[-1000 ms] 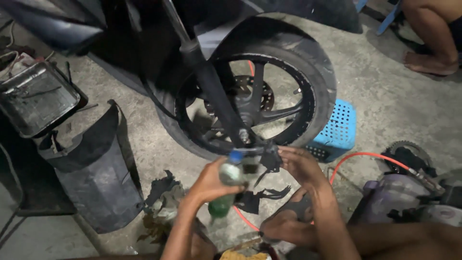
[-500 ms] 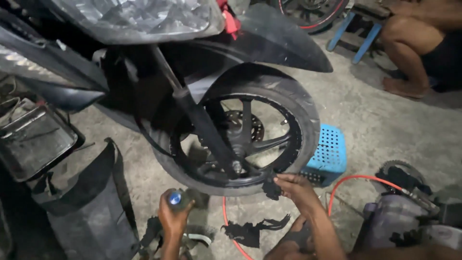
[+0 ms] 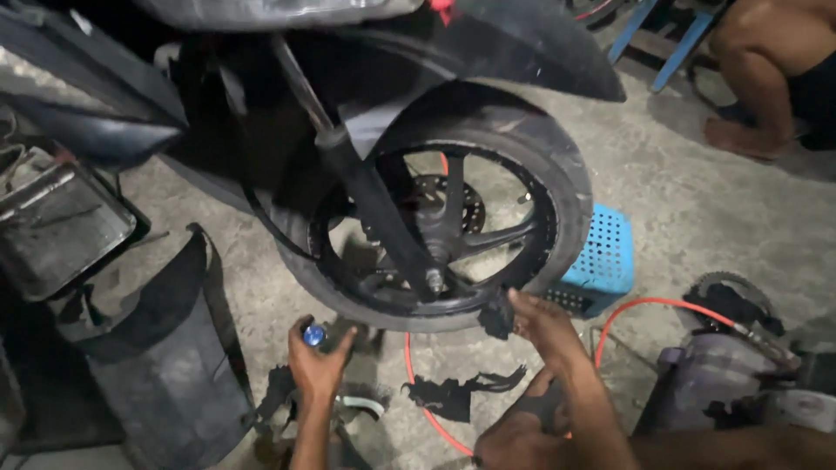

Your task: Repairing or maintaining the front wheel assembly of a motorcycle, including the axle and brake area.

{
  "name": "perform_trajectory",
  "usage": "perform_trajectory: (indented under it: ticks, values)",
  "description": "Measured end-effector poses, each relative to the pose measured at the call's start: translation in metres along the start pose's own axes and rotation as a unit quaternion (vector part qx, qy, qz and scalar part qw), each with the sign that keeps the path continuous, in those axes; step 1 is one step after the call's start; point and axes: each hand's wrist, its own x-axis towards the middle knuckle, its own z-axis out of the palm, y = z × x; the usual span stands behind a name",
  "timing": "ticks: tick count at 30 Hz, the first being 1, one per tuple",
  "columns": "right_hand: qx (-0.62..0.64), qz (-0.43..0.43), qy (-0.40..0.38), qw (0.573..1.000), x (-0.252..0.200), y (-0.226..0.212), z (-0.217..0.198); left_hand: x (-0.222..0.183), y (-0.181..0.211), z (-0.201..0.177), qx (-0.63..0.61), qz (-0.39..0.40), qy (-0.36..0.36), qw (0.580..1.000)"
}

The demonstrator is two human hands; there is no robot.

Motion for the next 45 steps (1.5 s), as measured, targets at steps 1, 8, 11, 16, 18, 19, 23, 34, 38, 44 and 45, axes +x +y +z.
perform_trajectory:
  ticks: [1, 8, 11, 16, 18, 19, 23, 34, 38, 44, 45]
  values:
    - [0.02, -0.011, -0.022, 0.999, 0.003, 0.003, -0.002, -0.004, 0.01, -0.004, -0.006, 0.016, 0.025, 1.0]
    - [0.047, 0.013, -0.016, 0.999, 0.004, -0.005, 0.006, -0.025, 0.075, -0.029, 0.035, 0.144, 0.109, 0.983]
    - [0.05, -0.008, -0.071, 0.996, -0.003, -0.002, 0.015, -0.064, 0.101, 0.011, -0.082, 0.333, 0.025, 0.939]
    - [-0.076, -0.033, -0.01, 0.997, -0.013, -0.002, 0.025, -0.086, 0.159, 0.022, -0.133, 0.234, -0.13, 0.954]
    - [-0.09, -0.078, 0.038, 0.992, -0.011, -0.006, 0.022, -0.073, 0.153, 0.016, -0.126, 0.213, -0.141, 0.959]
    - [-0.111, -0.116, 0.104, 0.981, -0.01, -0.012, 0.021, -0.063, 0.151, 0.008, -0.137, 0.185, -0.066, 0.971]
    - [-0.225, -0.311, 0.211, 0.899, -0.023, -0.032, 0.035, -0.012, 0.134, -0.018, -0.122, 0.07, 0.155, 0.978]
    - [-0.624, -0.559, 0.222, 0.498, 0.042, 0.017, 0.035, 0.1, 0.129, -0.046, -0.182, 0.054, 0.109, 0.976]
    - [-0.612, -0.586, 0.223, 0.483, 0.037, -0.017, 0.039, 0.106, 0.141, -0.043, -0.189, 0.124, 0.09, 0.97]
    - [-0.751, -0.498, 0.117, 0.418, 0.061, 0.016, 0.016, 0.105, 0.128, -0.032, -0.086, 0.143, 0.133, 0.977]
    - [-0.751, -0.498, 0.119, 0.418, 0.066, 0.029, 0.016, 0.107, 0.128, -0.03, -0.087, 0.145, 0.132, 0.977]
